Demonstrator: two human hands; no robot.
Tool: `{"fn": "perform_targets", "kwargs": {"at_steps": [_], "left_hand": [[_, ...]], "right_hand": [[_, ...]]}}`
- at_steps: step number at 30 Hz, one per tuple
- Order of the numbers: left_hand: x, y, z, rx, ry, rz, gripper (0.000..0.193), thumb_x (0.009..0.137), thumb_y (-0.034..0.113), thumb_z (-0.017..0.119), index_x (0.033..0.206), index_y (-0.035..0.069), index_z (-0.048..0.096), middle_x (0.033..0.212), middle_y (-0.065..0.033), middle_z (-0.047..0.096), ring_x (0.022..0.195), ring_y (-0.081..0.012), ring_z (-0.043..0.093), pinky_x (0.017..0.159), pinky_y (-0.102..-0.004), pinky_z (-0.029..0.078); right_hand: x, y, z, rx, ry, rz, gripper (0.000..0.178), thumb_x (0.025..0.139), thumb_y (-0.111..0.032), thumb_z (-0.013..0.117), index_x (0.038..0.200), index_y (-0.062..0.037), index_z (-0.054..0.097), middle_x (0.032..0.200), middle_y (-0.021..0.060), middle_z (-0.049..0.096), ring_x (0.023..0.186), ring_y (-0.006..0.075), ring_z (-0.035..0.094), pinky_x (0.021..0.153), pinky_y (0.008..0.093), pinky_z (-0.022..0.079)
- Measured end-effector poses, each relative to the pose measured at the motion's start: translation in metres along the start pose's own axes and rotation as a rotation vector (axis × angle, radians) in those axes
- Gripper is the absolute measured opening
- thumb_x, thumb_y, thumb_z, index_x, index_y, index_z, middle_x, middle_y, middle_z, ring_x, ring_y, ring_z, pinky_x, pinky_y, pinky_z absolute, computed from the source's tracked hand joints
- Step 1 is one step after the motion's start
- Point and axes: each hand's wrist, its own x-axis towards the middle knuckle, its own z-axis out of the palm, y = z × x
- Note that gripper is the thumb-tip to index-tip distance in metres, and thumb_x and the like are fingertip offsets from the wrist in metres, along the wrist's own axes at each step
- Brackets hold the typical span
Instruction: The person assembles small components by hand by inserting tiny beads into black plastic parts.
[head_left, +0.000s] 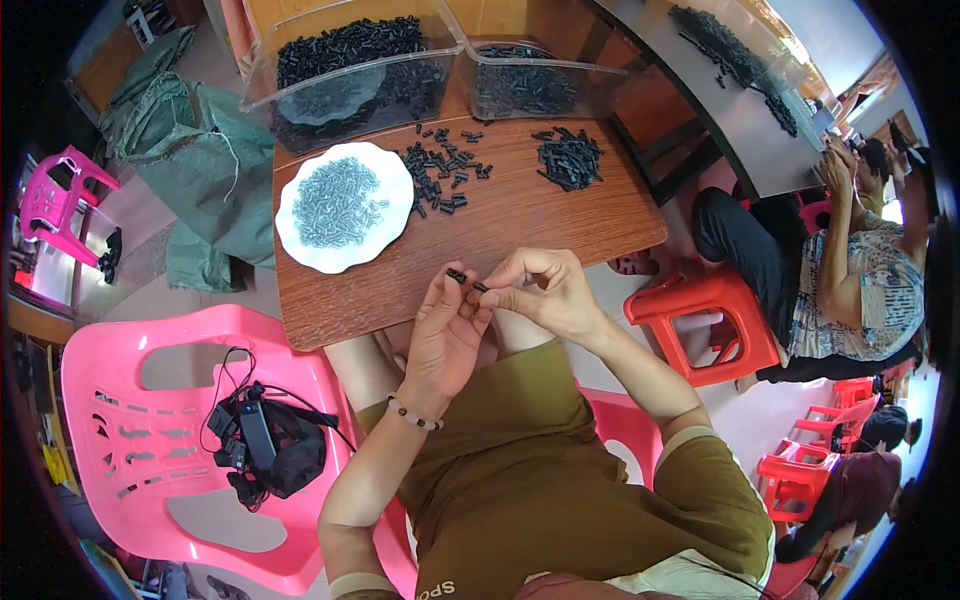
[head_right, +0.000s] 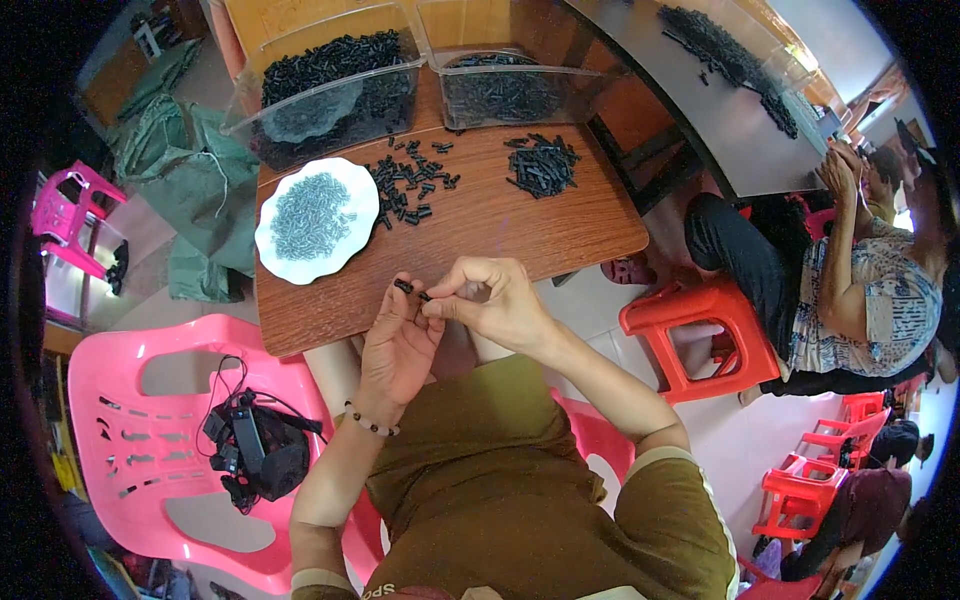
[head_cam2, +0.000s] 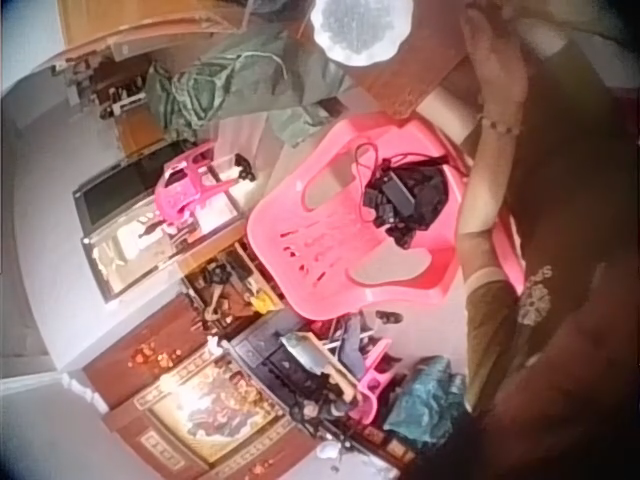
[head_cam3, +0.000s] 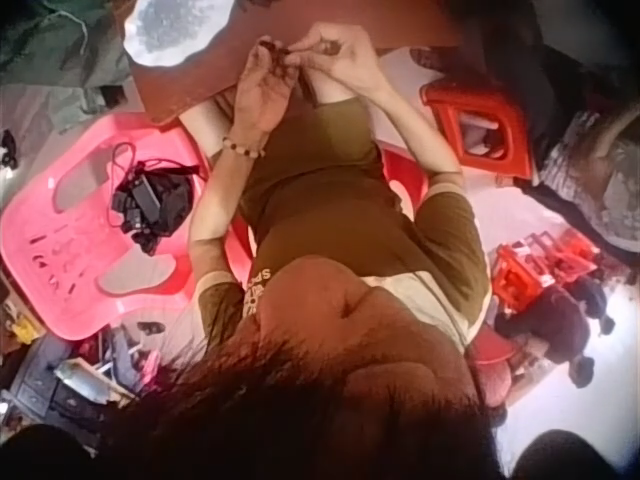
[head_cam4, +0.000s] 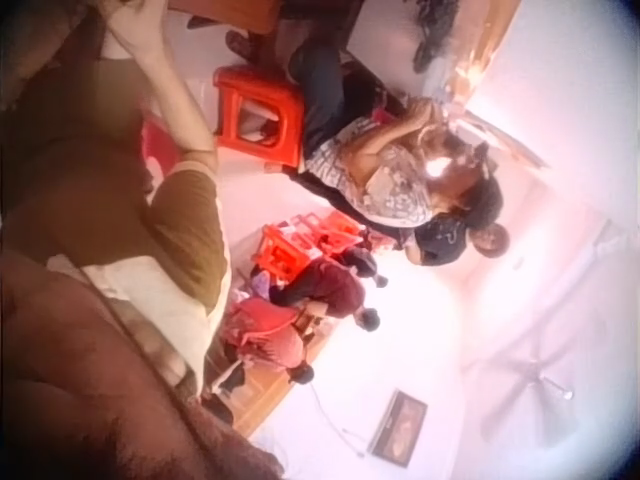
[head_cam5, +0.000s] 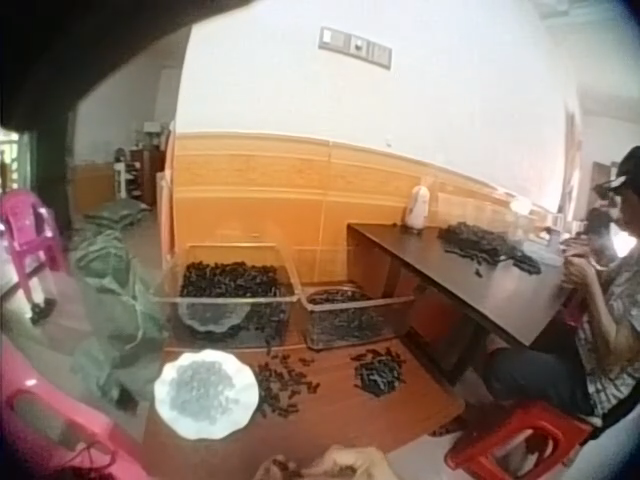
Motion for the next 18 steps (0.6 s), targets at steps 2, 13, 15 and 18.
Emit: {"fn": "perform_targets", "kwargs": {"at_steps": [2,13,15,18], "left_hand": [[-0.0005,0.0003,0.0005,-0.004,0.0,-0.016,0.023,0.091,0.018,0.061,0.113,0.014,0.057,0.106,0.0005,0.062,0.095,-0.0113,0.059,0.084,-0.0271,0.05],[-0.001,-0.0058,-0.005,0.034,-0.018,-0.036,0.019,0.092,0.018,0.059,0.111,0.014,0.059,0.106,0.0017,0.061,0.096,-0.01,0.057,0.084,-0.0263,0.047],[-0.0006,-0.0062,-0.0051,0.034,-0.022,-0.04,0.019,0.093,0.018,0.058,0.111,0.013,0.059,0.106,0.0017,0.061,0.096,-0.01,0.057,0.085,-0.0265,0.047],[-0.0009,-0.0067,-0.0055,0.044,-0.025,-0.036,0.018,0.093,0.018,0.058,0.11,0.014,0.059,0.106,0.002,0.061,0.096,-0.0098,0.057,0.085,-0.0263,0.047]], "right_hand": [[-0.0018,-0.0004,0.0015,-0.047,0.038,-0.011,0.01,0.074,0.001,0.076,0.081,-0.0008,0.068,0.084,0.006,0.068,0.08,0.0099,0.062,0.072,0.0238,0.047],[-0.0037,0.0066,0.0049,-0.012,0.058,-0.016,0.011,0.074,0.003,0.075,0.082,0.0004,0.067,0.083,0.007,0.068,0.078,0.0108,0.062,0.071,0.0234,0.047],[-0.0039,0.0079,0.0049,-0.023,0.059,-0.027,0.011,0.074,0.003,0.075,0.082,0.0004,0.067,0.083,0.007,0.068,0.078,0.0108,0.062,0.071,0.0234,0.047],[-0.0043,0.0061,0.0054,-0.021,0.057,-0.019,0.011,0.074,0.003,0.074,0.081,0.0005,0.067,0.082,0.007,0.068,0.078,0.0107,0.062,0.071,0.0234,0.047]]}}
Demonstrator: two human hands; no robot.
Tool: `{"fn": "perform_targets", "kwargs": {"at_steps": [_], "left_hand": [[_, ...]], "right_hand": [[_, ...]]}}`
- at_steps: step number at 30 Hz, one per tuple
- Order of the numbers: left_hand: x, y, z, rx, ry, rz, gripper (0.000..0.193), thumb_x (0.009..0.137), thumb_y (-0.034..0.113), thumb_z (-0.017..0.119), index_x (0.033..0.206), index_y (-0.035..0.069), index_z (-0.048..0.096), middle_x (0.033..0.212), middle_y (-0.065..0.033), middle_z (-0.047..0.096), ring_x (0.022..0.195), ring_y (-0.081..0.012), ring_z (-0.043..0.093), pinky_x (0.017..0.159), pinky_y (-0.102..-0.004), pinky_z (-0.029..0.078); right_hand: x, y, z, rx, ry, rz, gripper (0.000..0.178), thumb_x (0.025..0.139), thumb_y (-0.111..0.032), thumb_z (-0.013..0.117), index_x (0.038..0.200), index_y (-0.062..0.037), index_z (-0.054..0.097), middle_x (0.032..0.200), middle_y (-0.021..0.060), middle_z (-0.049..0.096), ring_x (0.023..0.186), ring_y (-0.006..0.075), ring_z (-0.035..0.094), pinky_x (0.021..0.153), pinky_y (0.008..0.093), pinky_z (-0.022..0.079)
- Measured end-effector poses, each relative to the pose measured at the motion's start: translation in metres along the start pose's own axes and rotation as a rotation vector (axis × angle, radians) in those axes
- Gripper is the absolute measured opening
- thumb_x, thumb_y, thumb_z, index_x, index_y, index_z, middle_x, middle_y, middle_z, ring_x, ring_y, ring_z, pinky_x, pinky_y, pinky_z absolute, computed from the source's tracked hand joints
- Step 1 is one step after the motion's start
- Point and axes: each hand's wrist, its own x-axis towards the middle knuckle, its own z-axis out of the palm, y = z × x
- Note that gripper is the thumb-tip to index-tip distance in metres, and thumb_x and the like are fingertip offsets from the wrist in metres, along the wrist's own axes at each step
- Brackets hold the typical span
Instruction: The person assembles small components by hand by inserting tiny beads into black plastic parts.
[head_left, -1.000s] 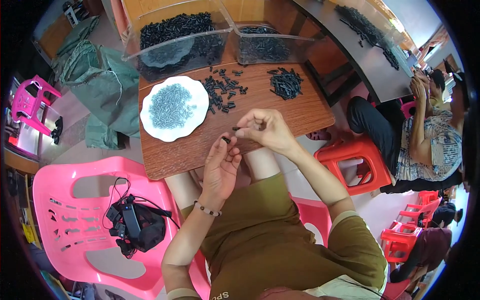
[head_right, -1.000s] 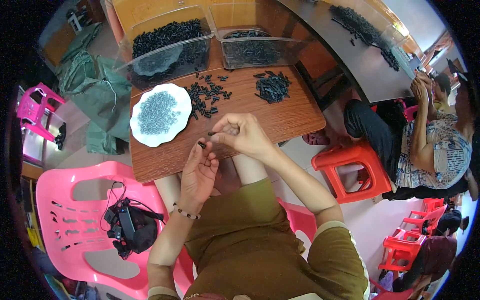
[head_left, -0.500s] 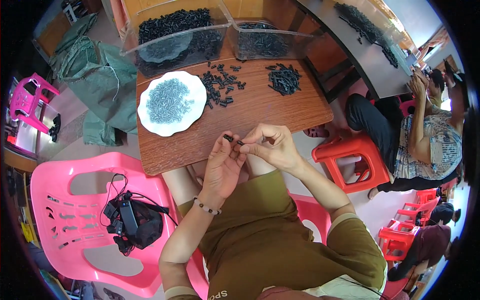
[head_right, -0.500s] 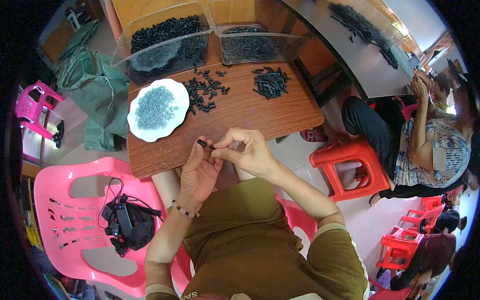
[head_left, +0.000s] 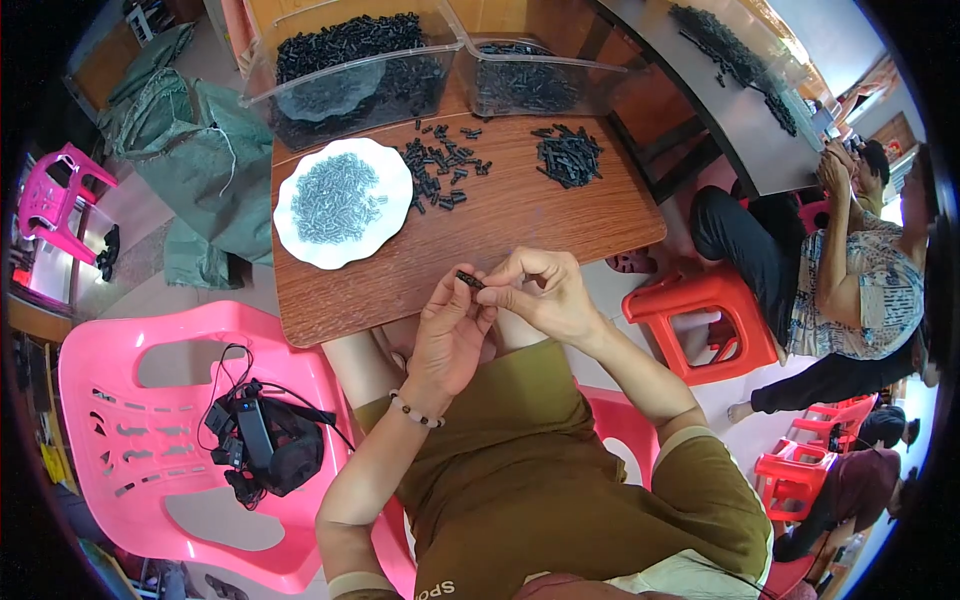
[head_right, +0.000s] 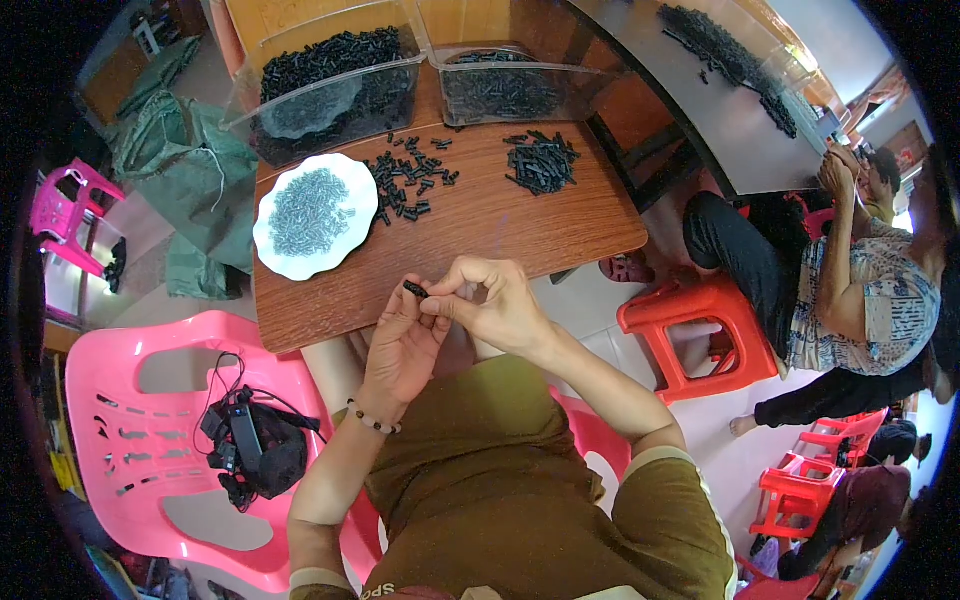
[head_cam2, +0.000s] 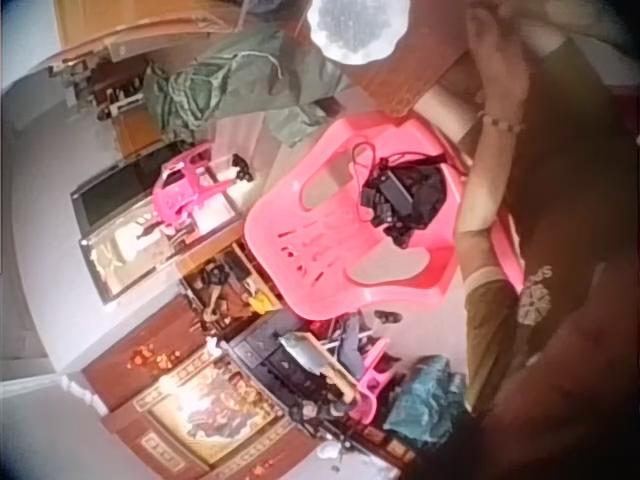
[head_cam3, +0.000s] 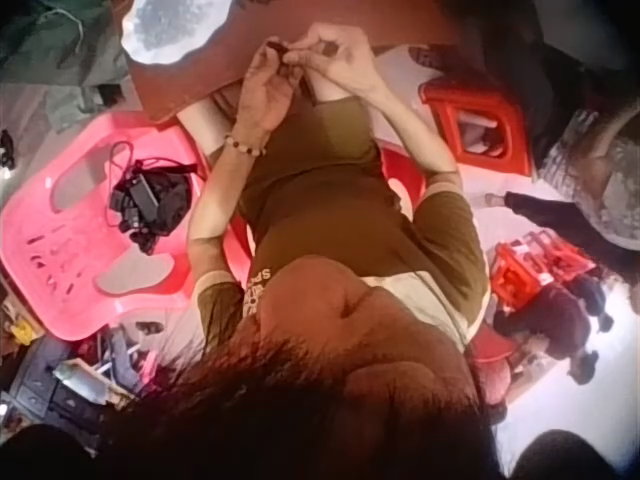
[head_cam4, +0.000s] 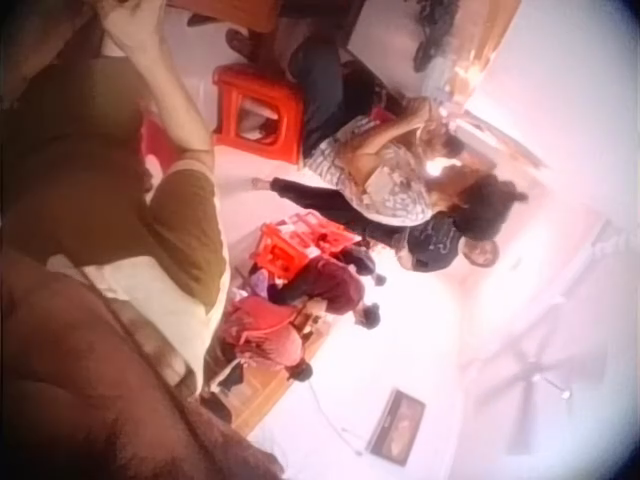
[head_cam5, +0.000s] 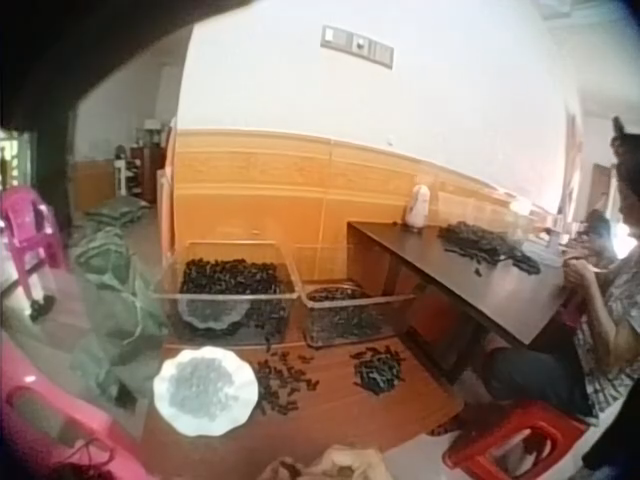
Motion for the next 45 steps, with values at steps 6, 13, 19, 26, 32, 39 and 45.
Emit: {"fn": "perform_targets", "kwargs": {"at_steps": [6,13,19,26,32,39,45], "left_hand": [[0.001,-0.004,0.0,0.133,-0.006,0.088,0.018,0.093,0.018,0.058,0.109,0.01,0.059,0.107,0.0001,0.061,0.096,-0.0096,0.057,0.084,-0.0264,0.046],[-0.001,-0.004,-0.001,0.147,0.015,0.083,0.018,0.093,0.016,0.058,0.108,0.007,0.062,0.108,-0.0008,0.061,0.094,-0.0095,0.057,0.083,-0.0258,0.047],[-0.001,-0.005,0.0,0.17,0.05,0.083,0.019,0.093,0.017,0.059,0.107,0.006,0.062,0.106,-0.001,0.062,0.091,-0.0091,0.058,0.08,-0.0252,0.049],[-0.001,0.001,0.008,0.286,0.054,0.118,0.025,0.091,0.019,0.061,0.108,0.001,0.063,0.089,-0.0022,0.065,0.08,-0.0104,0.06,0.075,-0.026,0.051],[0.0,0.0,0.003,0.274,0.104,0.094,0.025,0.091,0.021,0.062,0.106,0.001,0.064,0.089,-0.0021,0.065,0.08,-0.0097,0.06,0.075,-0.0257,0.05],[0.0,-0.003,-0.004,0.117,0.134,0.002,0.021,0.09,0.022,0.063,0.103,0.005,0.065,0.093,-0.0002,0.065,0.086,-0.0088,0.059,0.079,-0.0248,0.048],[-0.003,-0.008,-0.003,0.089,0.109,-0.012,0.022,0.089,0.023,0.063,0.103,0.006,0.064,0.095,-0.0001,0.064,0.086,-0.0096,0.059,0.079,-0.0254,0.048]], "right_hand": [[-0.004,0.003,0.002,-0.019,0.029,0.036,0.011,0.074,0.003,0.074,0.08,0.0006,0.065,0.082,0.0071,0.067,0.08,0.0114,0.062,0.074,0.0247,0.047],[-0.006,0.005,0.005,-0.194,0.053,-0.143,0.007,0.075,0.003,0.071,0.079,0.0007,0.066,0.077,0.0074,0.066,0.08,0.0168,0.061,0.072,0.0285,0.047],[-0.006,0.005,0.003,-0.247,0.044,-0.179,0.007,0.075,0.003,0.071,0.079,-0.0001,0.066,0.077,0.007,0.065,0.076,0.0172,0.059,0.07,0.0287,0.046],[-0.007,0.003,-0.002,-0.195,0.019,-0.062,0.007,0.077,0.004,0.07,0.079,-0.0001,0.065,0.081,0.0061,0.064,0.076,0.012,0.057,0.069,0.0248,0.042],[-0.008,0.01,-0.003,-0.24,0.004,-0.07,0.008,0.077,0.005,0.07,0.08,-0.0004,0.065,0.08,0.0056,0.062,0.076,0.0126,0.057,0.07,0.0256,0.043],[-0.007,0.012,0.001,-0.237,0.028,-0.121,0.007,0.075,0.001,0.07,0.078,-0.0014,0.065,0.075,0.006,0.063,0.071,0.0155,0.056,0.064,0.028,0.042],[-0.008,0.013,0.005,-0.143,0.066,-0.096,0.007,0.074,0.004,0.069,0.076,-0.0017,0.065,0.074,0.0056,0.064,0.072,0.0176,0.057,0.066,0.0292,0.043]]}}
